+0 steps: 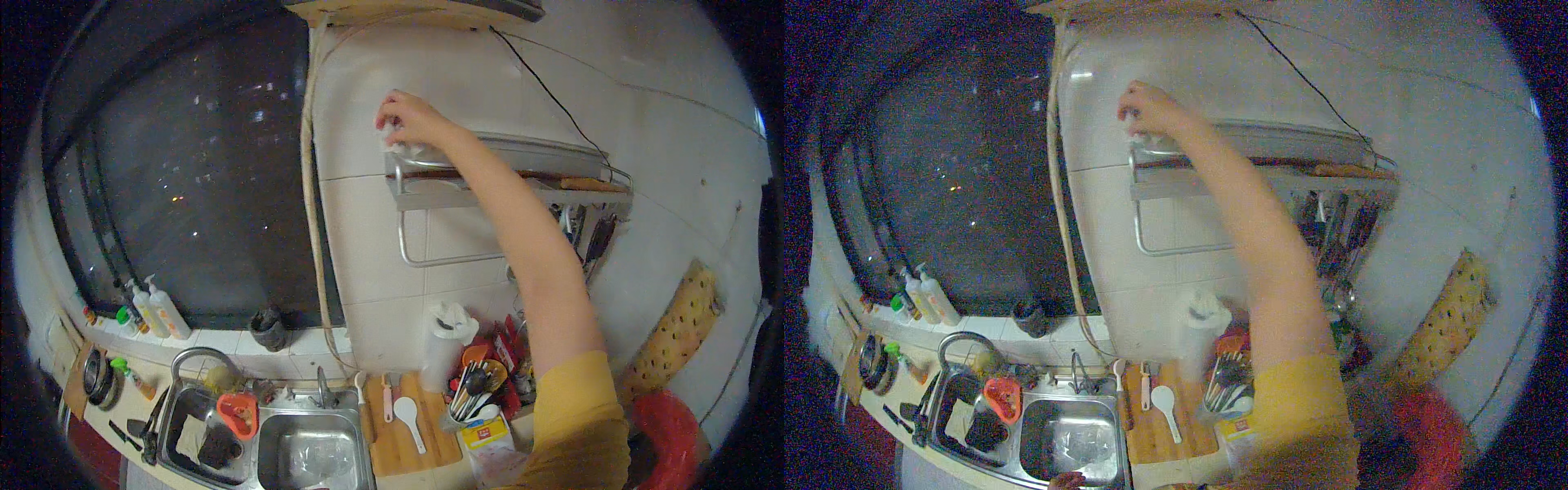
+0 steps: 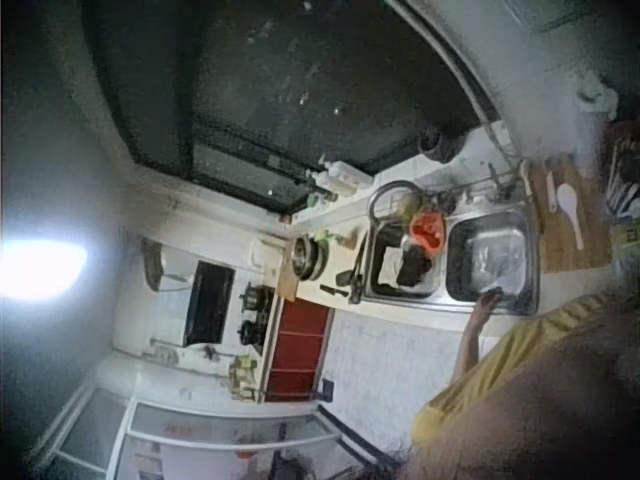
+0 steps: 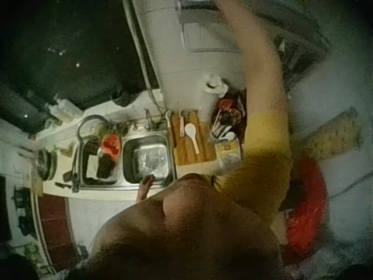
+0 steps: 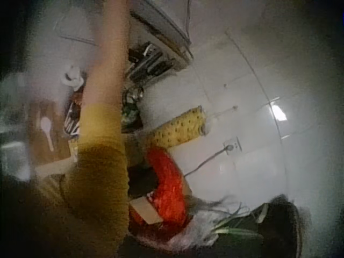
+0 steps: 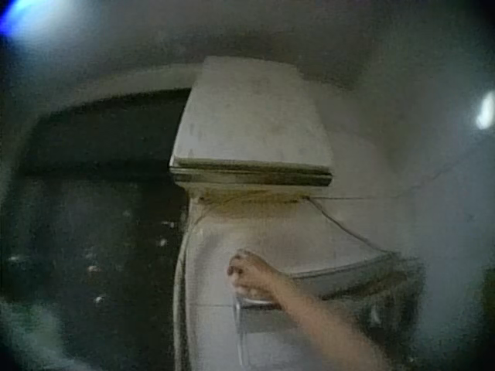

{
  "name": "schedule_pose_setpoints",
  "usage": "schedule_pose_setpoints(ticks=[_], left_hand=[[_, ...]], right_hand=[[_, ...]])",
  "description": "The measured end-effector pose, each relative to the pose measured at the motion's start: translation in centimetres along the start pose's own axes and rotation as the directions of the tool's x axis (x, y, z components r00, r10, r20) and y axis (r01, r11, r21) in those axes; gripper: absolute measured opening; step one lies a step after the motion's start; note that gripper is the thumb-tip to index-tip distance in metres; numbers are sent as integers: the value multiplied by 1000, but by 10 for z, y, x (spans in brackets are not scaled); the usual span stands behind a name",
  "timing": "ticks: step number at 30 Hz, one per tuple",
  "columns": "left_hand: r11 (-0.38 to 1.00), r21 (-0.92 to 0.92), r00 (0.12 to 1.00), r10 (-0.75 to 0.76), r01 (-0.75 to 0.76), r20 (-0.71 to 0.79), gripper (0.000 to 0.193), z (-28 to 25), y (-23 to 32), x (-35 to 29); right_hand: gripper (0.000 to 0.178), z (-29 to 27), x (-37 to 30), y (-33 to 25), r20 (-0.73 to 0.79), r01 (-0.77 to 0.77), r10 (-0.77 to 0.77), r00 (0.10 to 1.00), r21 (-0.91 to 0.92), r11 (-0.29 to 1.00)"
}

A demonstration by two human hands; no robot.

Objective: The person wipes a wall-mounted metal shelf with a white cloth, then sprays it with a cleaning solution from a green spray bottle. They continue wiping the shelf and surrounding area, then rinse the cloth in the sink and walk into the adjacent room.

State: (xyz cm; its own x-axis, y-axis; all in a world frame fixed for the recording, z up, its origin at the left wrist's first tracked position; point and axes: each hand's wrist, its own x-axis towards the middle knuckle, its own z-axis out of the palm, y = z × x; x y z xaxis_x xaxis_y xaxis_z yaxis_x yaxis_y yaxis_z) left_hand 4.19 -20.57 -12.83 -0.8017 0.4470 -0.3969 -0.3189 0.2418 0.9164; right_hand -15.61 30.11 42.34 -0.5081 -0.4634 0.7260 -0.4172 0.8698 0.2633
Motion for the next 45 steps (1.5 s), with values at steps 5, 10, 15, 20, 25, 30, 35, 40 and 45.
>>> schedule_pose_setpoints(ticks=[5, 10, 15, 20, 25, 30, 35, 40, 45], left_hand=[[994, -103, 995, 54, -44, 90, 42, -7, -34, 26], [999, -48, 1000, 6, -7, -6, 42, 1, -2, 9], [979, -157, 992, -129, 127, -2, 31, -19, -39, 28], [989, -135, 997, -54, 61, 52, 34, 10, 3, 22], [994, -98, 992, -26, 39, 125, 36, 20, 15, 34], [977, -213, 988, 53, -22, 142, 38, 17, -10, 19], [994, 36, 994, -102, 101, 41, 48, 38, 29, -10], [1000, -27, 996, -10, 12, 87, 40, 40, 34, -4], [998, -62, 996, -26, 32, 86, 41, 54, 40, -5]], right_hand=[[27, -5, -26, 15, 15, 35, -33, 999, -114, 993], [28, -64, -111, 65, -3, -168, 170, 985, -182, 969], [23, -139, -223, 139, -195, -454, 418, 887, -525, 720], [16, -168, -276, 128, -641, -741, 384, 665, -497, 452], [24, -169, -307, 190, -675, -919, 643, 362, -145, 366], [34, -135, -268, 195, -527, -929, 814, 245, 112, 353], [29, -102, -225, 158, -407, -876, 822, 398, 98, 473], [28, -48, -143, 83, -268, -798, 795, 545, 125, 589], [19, -45, -143, 64, -58, -275, 281, 958, 96, 957]])
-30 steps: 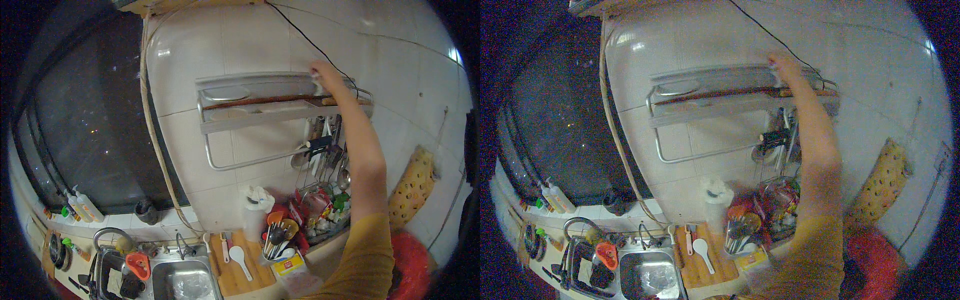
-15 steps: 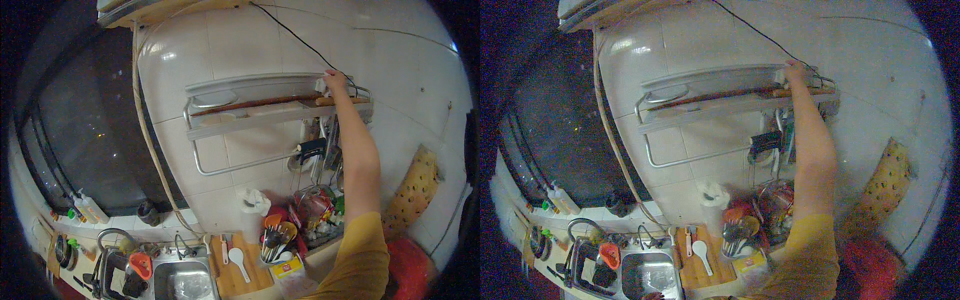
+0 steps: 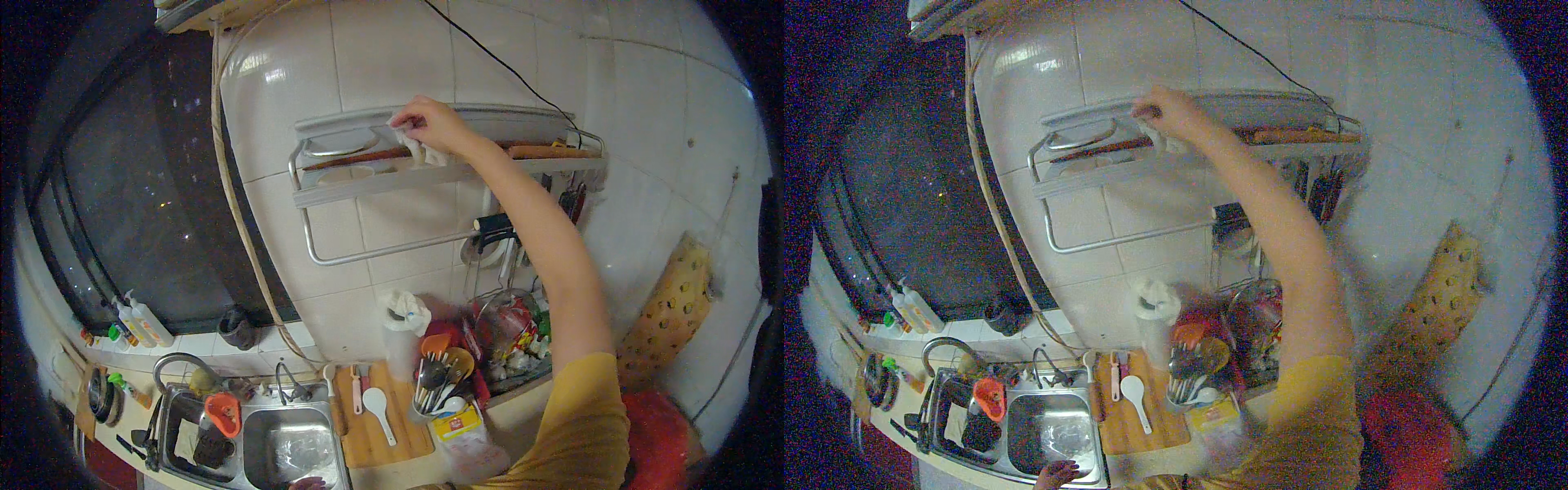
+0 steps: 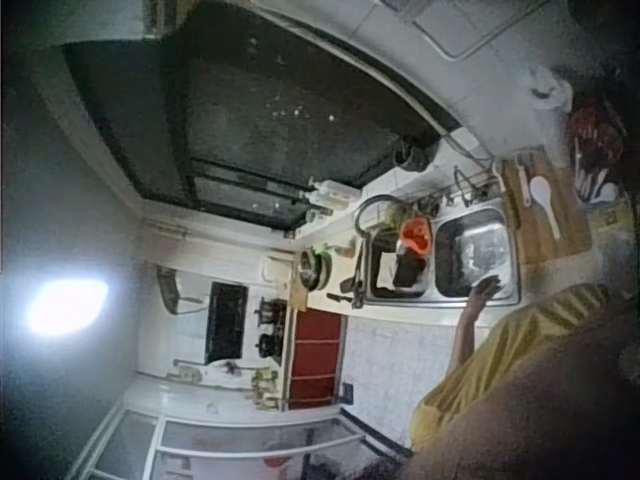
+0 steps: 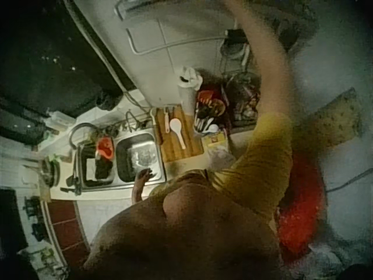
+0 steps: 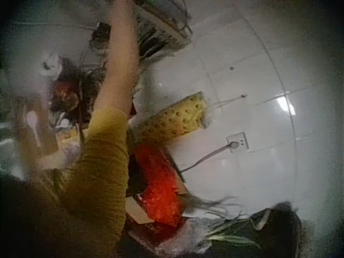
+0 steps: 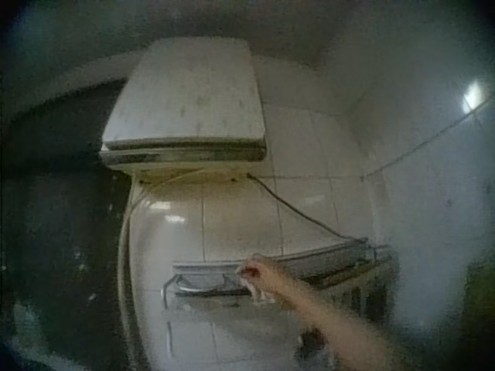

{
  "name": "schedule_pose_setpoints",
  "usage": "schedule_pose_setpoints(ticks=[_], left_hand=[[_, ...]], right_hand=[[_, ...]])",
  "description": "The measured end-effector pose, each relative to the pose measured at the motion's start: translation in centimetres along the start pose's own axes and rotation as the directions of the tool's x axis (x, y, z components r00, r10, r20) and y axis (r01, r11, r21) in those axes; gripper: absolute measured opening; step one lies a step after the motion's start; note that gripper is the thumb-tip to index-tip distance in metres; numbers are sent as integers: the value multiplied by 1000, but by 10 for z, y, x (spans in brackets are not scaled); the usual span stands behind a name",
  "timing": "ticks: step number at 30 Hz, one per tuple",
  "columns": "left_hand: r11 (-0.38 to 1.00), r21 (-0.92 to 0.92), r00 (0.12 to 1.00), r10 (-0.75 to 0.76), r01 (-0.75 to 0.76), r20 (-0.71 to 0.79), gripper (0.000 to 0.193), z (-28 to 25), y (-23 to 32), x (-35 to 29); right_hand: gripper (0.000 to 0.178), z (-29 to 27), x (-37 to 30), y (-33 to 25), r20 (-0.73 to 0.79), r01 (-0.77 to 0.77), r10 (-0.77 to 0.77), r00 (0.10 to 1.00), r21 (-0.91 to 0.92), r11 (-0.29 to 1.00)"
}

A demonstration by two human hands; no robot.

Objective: The person wipes a wall-mounted metal shelf with a white cloth, then sprays it with a cleaning solution from a green spray bottle. They continue wiping the shelf and surrounding area, then rinse the cloth in the sink and walk into the adjacent room.

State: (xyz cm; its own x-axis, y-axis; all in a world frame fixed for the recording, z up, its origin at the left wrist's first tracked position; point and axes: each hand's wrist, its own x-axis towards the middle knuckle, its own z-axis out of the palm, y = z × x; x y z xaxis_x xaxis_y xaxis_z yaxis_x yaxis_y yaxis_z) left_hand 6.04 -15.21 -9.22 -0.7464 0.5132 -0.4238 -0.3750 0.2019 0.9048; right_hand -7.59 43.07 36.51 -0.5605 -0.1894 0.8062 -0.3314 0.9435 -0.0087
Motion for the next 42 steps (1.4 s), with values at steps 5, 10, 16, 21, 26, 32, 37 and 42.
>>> schedule_pose_setpoints(ticks=[5, 10, 16, 21, 26, 32, 37, 42], left_hand=[[998, 51, 999, -35, 37, -31, 42, 1, 2, -10], [996, 39, 991, -73, 78, -112, 40, -1, 6, -28], [995, -64, 986, -82, 74, -143, 46, -29, -42, -32], [994, -107, 982, -18, -2, -189, 45, -43, -81, -20], [997, -60, 992, -63, 57, -113, 39, -35, -57, -9], [999, 9, 997, -50, 50, -61, 36, -40, -49, -1], [998, -31, 999, -49, 49, -22, 31, -61, -43, 4], [988, -48, 990, 144, -144, -10, 27, -84, -56, 16]], right_hand=[[15, -35, -31, 40, 150, 33, 3, 989, -235, 971], [16, -75, -47, 46, 25, -420, 504, 863, -516, 746], [19, -44, -34, 8, -99, -469, 551, 829, -660, 587], [28, 22, 12, -26, 56, -378, 427, 903, -370, 848], [42, 44, 28, -39, -14, -408, 433, 901, -365, 837], [51, 23, 30, -54, 174, -559, 567, 805, -94, 824], [43, -12, 47, -59, -140, -553, 536, 833, -266, 790], [31, 31, 95, -107, -76, -314, 309, 948, -56, 948]])
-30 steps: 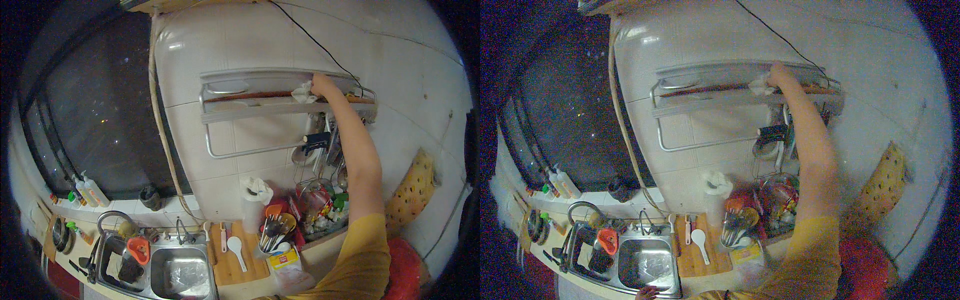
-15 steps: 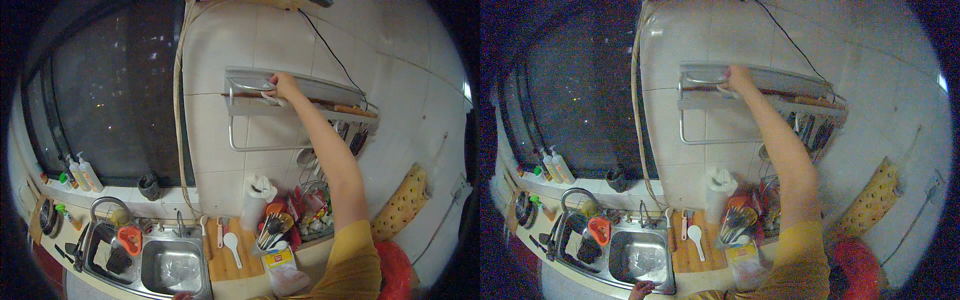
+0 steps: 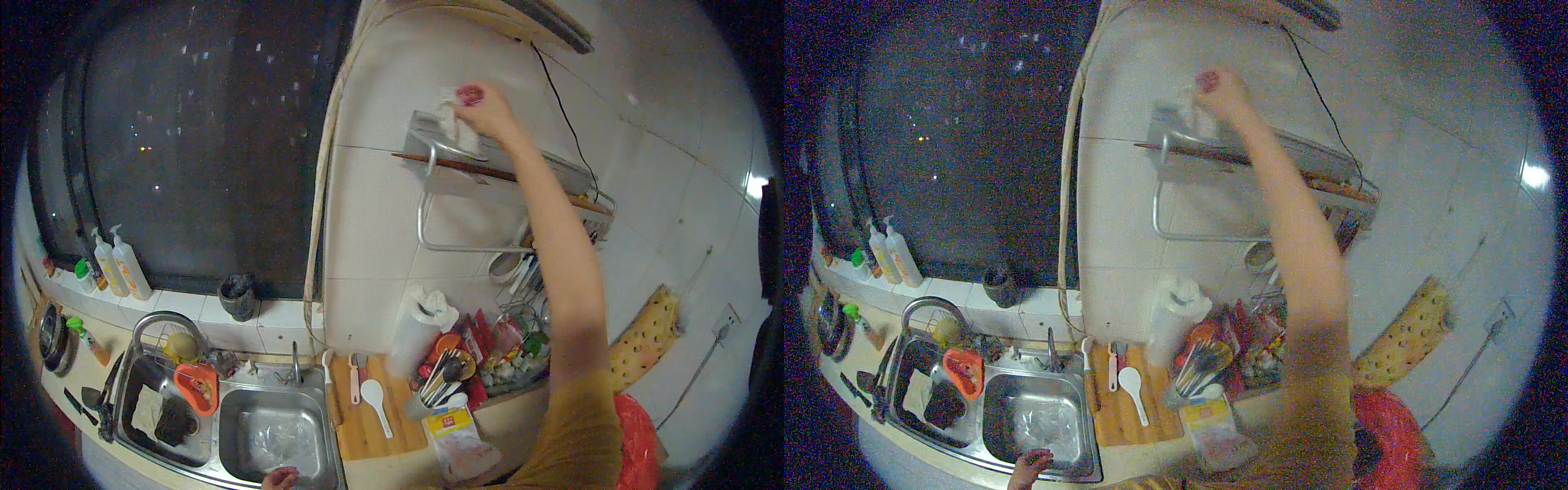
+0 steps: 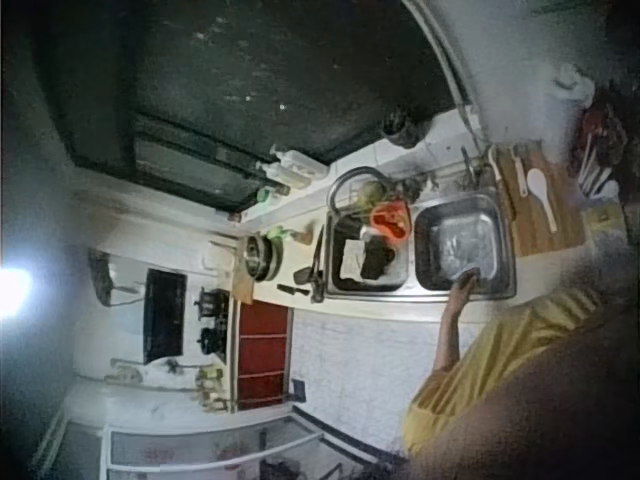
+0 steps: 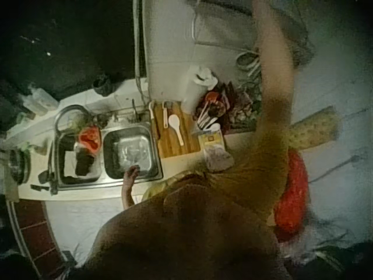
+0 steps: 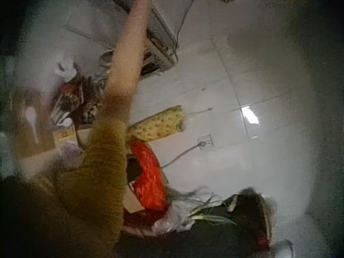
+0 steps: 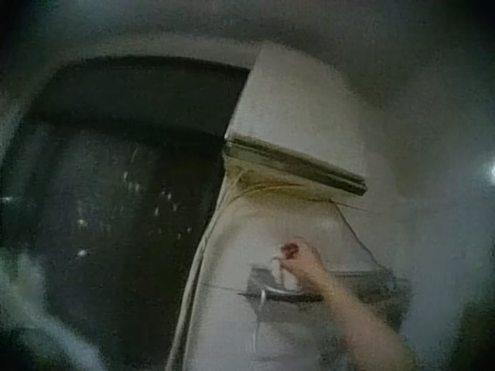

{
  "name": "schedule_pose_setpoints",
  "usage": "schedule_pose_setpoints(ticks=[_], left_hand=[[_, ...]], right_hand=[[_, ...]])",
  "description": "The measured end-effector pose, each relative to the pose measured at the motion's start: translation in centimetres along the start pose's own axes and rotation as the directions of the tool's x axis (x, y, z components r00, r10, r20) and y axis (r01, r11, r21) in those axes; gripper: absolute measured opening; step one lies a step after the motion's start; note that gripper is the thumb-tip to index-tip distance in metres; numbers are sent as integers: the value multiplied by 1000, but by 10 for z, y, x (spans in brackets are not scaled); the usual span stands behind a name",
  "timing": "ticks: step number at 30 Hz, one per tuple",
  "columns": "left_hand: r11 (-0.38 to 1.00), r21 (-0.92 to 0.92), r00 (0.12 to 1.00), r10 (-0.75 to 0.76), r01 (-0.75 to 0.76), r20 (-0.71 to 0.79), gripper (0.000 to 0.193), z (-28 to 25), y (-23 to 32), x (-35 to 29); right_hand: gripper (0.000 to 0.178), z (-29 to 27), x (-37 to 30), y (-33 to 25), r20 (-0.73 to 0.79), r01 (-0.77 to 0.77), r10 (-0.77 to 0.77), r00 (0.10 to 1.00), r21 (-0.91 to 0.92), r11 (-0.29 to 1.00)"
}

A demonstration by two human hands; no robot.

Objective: The person wipes a wall-mounted metal shelf with a white cloth, then sprays it with a cleaning solution from a green spray bottle. They continue wiping the shelf and surrounding area, then rinse the cloth in the sink and walk into the adjacent room.

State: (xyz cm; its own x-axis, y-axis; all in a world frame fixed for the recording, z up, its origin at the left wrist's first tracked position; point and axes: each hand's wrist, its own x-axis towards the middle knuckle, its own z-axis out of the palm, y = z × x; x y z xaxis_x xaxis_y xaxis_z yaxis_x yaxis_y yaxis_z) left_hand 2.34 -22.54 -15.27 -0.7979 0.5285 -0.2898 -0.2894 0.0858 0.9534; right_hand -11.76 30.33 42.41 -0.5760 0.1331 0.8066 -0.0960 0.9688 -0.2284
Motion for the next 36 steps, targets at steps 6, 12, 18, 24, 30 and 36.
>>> schedule_pose_setpoints(ticks=[6, 12, 18, 24, 30, 36], left_hand=[[984, -19, 984, -178, 179, 27, 25, -9, 38, 5], [976, -106, 982, -188, 188, 11, 21, -21, 37, 19], [999, 20, 999, -35, 34, 34, 20, -38, 17, 43], [988, -89, 990, -134, 129, -54, 18, -46, 31, 26], [953, -12, 952, -301, 301, -58, 19, -48, 55, 42], [991, -78, 988, -96, 106, 122, 17, -44, 43, 62]], right_hand=[[26, 34, 4, -23, 144, 11, 34, 989, -303, 953], [22, 48, 3, -37, 122, 153, -113, 986, -398, 904], [19, 41, 1, -17, 64, 77, -52, 997, -505, 859], [13, 20, 8, -35, -175, 7, -92, 980, -438, 899], [14, 91, 0, -75, 474, 538, -288, 832, -563, 628], [10, 73, -7, -105, 221, 185, -99, 970, -407, 894]])
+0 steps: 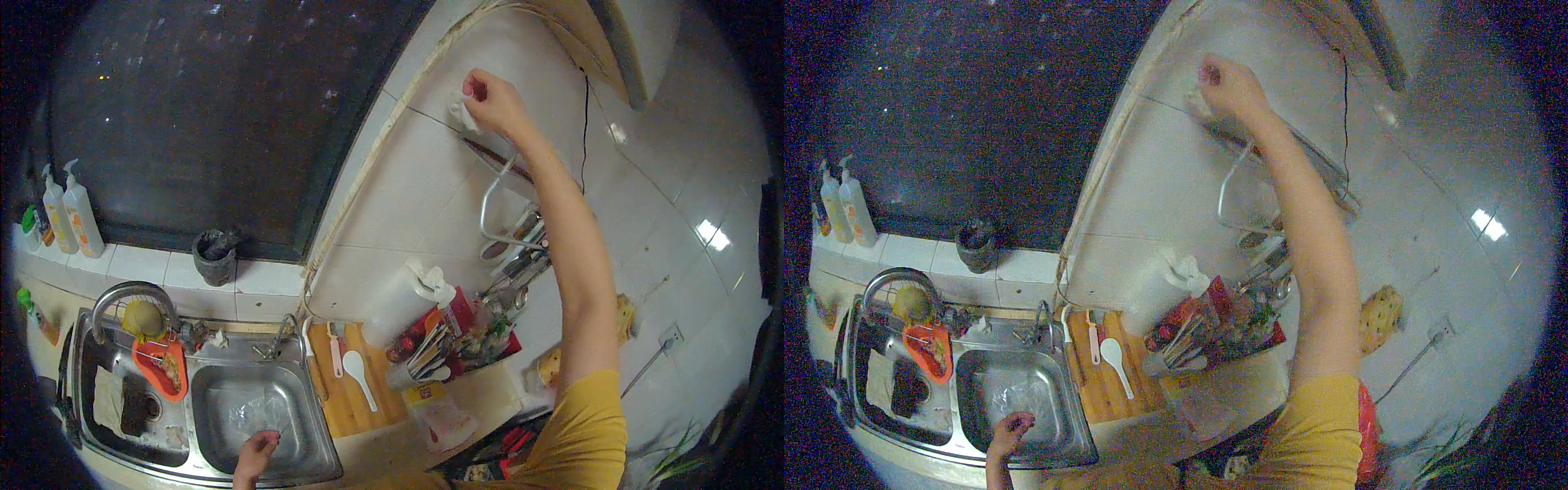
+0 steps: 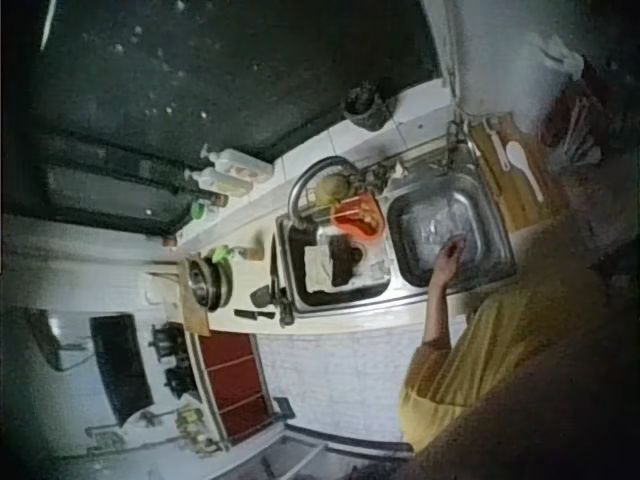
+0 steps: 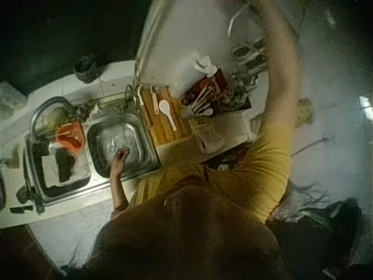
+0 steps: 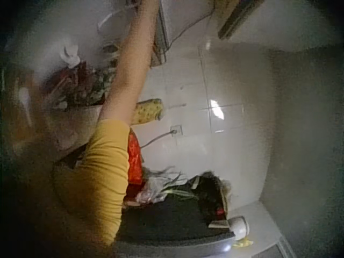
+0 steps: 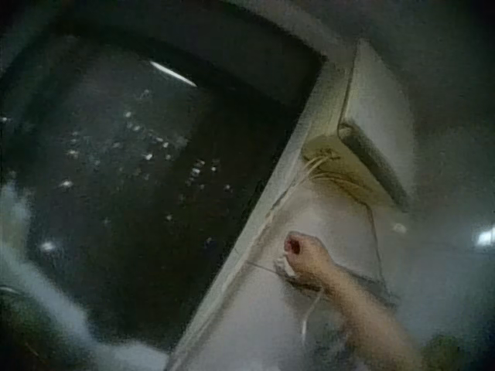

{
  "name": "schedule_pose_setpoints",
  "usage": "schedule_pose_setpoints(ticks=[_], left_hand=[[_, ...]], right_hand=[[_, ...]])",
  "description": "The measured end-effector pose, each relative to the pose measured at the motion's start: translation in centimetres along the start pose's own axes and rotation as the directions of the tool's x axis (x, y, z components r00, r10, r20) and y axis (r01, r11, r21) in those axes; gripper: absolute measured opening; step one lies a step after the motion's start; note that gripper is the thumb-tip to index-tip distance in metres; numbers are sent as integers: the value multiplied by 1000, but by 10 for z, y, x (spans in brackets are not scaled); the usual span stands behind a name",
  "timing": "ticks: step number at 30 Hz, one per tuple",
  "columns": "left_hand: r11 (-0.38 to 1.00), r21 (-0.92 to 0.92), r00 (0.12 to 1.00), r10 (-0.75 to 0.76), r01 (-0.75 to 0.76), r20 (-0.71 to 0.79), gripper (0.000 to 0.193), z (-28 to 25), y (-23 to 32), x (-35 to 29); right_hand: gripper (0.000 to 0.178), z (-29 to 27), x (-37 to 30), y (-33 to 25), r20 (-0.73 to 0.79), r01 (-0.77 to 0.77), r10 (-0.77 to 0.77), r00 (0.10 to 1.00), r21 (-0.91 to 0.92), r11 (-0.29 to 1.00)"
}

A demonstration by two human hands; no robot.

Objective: The person wipes a wall-mounted metal shelf with a white cloth, then sprays it with a cleaning solution from a green spray bottle. They continue wiping the shelf and surrounding area, then rinse the cloth in the sink and walk into the adjacent room.

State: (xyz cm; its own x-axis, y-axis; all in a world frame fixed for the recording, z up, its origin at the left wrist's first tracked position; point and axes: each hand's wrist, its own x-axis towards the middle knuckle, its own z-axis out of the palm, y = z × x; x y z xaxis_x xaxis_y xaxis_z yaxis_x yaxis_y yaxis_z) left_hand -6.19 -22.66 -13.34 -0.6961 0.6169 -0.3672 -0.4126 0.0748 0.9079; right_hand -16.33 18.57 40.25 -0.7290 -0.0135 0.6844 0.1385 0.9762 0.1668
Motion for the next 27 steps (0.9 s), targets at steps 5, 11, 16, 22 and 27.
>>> schedule_pose_setpoints(ticks=[5, 11, 16, 22, 27], left_hand=[[997, 62, 998, 42, -39, -55, 18, -10, -15, 4], [999, 8, 998, 40, -40, -57, 19, -18, -26, 1], [970, -19, 969, 242, -241, 51, 18, -38, -76, 23], [997, 51, 998, 53, -51, -35, 15, -13, -23, -4], [969, 238, 994, 49, -70, 96, 32, -21, -22, -7]], right_hand=[[17, 21, -32, -6, 221, 211, -119, 968, -459, 863], [18, 44, -73, -34, -28, -55, 51, 998, -739, 671], [15, 67, -56, -26, -65, -59, 15, 998, -755, 653], [5, 98, -45, -11, 62, 72, -36, 997, -896, 438], [6, 62, -81, -14, 6, 130, -183, 983, -723, 679]])
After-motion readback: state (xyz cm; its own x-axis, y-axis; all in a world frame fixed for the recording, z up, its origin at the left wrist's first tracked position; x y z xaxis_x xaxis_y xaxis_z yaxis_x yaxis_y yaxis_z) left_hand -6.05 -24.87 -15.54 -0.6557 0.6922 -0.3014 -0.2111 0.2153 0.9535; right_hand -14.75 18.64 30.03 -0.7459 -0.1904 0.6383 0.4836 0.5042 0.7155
